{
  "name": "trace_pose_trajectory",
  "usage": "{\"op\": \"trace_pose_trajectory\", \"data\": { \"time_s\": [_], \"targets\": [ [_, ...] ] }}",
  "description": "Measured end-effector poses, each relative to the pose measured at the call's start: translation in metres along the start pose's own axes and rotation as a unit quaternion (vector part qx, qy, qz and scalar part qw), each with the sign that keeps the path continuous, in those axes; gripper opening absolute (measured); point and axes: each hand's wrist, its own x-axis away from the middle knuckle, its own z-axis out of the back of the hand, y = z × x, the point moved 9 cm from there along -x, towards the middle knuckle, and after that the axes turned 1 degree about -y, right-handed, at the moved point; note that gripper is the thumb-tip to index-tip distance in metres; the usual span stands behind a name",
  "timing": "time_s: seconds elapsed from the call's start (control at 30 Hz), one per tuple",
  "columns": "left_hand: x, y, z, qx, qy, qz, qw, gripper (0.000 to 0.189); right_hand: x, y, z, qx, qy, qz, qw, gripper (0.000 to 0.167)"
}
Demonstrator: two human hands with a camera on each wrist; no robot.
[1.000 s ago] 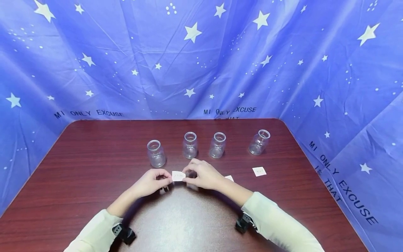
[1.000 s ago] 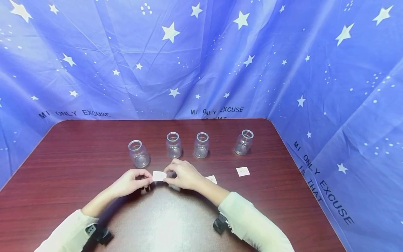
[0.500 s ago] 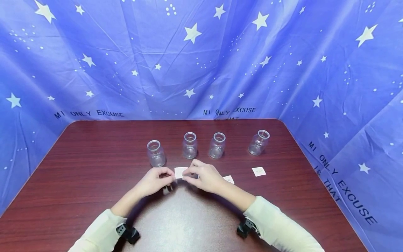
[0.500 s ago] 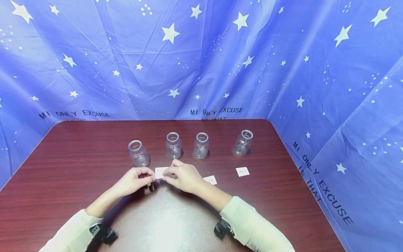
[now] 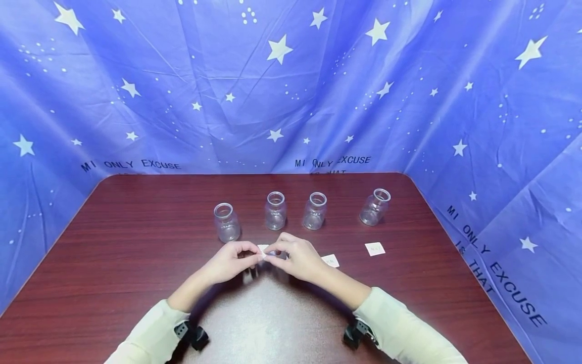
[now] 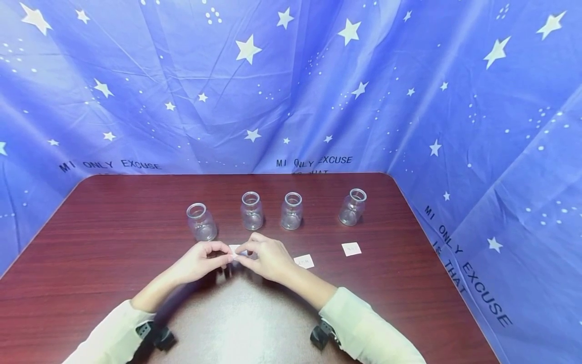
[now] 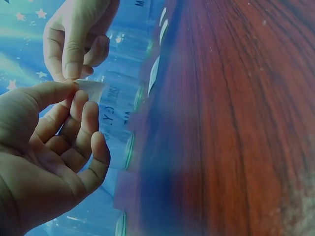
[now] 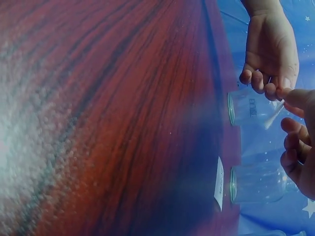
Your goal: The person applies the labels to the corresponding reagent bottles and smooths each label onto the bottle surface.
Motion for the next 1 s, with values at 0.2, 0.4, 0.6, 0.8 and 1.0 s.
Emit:
{"op": "trace_pose_trajectory", "data": {
  "time_s": [0.2,0.4,0.6,0.8,1.0],
  "targets": [
    [-0.001,0.003,-0.001,-0.009,0.006,-0.01,0.9999,0.018,0.001,0.004,0.001,-0.051,0.007,-0.001,0.9987,0.013],
    [-0.002,0.008,-0.001,0.011,0.018,-0.026,0.9994,0.014,0.0,0.008,0.002,-0.102,0.016,-0.009,0.9946,0.012],
    [-0.003,0.009,-0.002,0.014,0.027,-0.03,0.9991,0.012,0.001,0.01,0.004,-0.124,0.025,-0.013,0.9919,0.009],
    [-0.003,0.007,-0.001,0.022,0.034,-0.02,0.999,0.013,0.002,0.015,0.003,-0.118,0.019,-0.038,0.9921,0.005],
    [-0.003,0.004,0.0,0.021,0.038,-0.008,0.999,0.011,0.002,0.017,0.004,-0.124,0.022,-0.064,0.99,0.003]
  ]
}}
